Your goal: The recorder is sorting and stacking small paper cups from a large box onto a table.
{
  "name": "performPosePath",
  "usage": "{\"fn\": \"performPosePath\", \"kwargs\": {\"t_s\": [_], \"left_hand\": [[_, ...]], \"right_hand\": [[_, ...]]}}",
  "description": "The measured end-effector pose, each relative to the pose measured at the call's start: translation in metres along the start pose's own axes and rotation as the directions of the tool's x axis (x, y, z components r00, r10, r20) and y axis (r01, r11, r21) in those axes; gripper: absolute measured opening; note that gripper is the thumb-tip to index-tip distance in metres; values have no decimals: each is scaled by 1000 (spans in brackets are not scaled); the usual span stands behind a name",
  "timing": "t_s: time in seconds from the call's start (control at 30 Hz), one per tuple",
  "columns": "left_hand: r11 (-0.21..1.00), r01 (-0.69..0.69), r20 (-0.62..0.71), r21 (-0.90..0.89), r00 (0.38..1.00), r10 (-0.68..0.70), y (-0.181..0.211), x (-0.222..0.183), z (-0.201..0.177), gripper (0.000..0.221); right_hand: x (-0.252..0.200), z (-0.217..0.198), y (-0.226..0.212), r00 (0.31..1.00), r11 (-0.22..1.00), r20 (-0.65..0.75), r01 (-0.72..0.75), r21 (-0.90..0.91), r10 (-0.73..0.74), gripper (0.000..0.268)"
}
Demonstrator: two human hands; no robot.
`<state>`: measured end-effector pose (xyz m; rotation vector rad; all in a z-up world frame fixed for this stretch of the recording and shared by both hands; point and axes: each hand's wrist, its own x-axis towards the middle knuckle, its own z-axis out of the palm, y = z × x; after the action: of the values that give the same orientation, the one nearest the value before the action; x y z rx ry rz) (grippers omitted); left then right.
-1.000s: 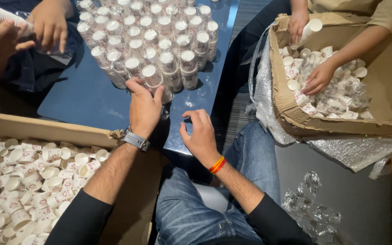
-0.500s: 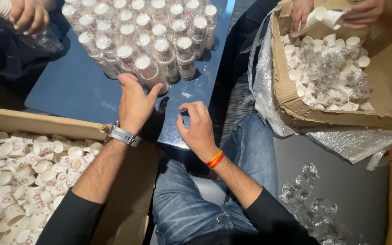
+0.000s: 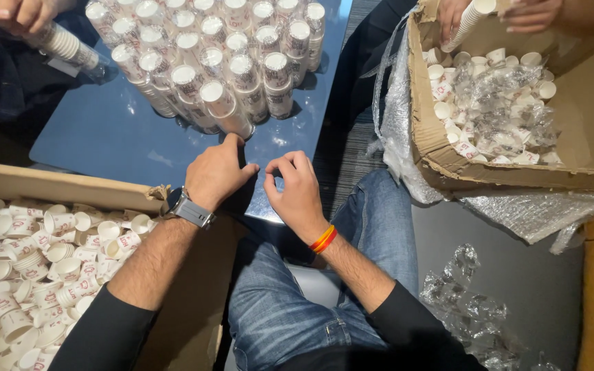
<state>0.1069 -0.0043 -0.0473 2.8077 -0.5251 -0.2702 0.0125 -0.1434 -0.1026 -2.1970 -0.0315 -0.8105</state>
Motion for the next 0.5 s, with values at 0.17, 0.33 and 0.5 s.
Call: {"fn": "performPosePath", "kwargs": {"t_s": [0.17, 0.33, 0.5], "left_hand": [[1000, 12, 31, 14, 999, -12, 2, 1, -3, 67], [999, 18, 53, 30, 998, -20, 2, 1, -4, 65], [996, 79, -30, 35, 997, -78, 3, -3, -10, 53]], "right_hand": [[-1, 1, 2, 1000, 1000, 5, -2, 6, 2, 13], [0, 1, 1, 1000, 1000, 18, -22, 8, 22, 12], [0, 1, 0, 1000, 1000, 2, -6, -2, 6, 12]]}}
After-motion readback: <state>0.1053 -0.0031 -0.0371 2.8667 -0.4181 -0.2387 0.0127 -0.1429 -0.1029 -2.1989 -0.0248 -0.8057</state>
